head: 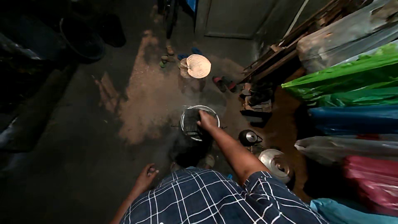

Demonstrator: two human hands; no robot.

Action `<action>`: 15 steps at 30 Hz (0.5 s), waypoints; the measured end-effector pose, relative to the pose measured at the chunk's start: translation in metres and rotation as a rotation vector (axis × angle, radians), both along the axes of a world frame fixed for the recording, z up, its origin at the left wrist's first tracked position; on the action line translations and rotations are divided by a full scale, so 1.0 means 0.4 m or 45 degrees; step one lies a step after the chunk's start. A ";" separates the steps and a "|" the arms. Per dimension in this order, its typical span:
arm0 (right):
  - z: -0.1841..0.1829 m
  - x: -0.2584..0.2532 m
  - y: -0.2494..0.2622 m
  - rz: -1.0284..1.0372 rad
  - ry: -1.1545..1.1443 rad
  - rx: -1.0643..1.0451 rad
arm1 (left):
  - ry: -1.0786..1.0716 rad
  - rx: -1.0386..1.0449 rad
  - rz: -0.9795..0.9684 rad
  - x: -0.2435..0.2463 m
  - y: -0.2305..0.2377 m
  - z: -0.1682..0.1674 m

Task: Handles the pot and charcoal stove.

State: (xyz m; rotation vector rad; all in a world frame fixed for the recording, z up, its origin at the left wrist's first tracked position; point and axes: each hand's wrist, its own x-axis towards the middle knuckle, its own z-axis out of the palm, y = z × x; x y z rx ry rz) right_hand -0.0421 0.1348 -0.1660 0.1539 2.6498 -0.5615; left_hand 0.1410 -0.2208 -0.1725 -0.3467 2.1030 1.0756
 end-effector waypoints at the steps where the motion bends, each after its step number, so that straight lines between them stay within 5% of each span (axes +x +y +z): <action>1: -0.006 0.000 -0.002 -0.015 -0.006 -0.003 | -0.005 0.002 0.008 0.002 -0.008 0.000; 15: -0.011 0.002 -0.046 -0.286 0.035 -0.015 | -0.007 0.039 0.012 -0.039 -0.081 -0.011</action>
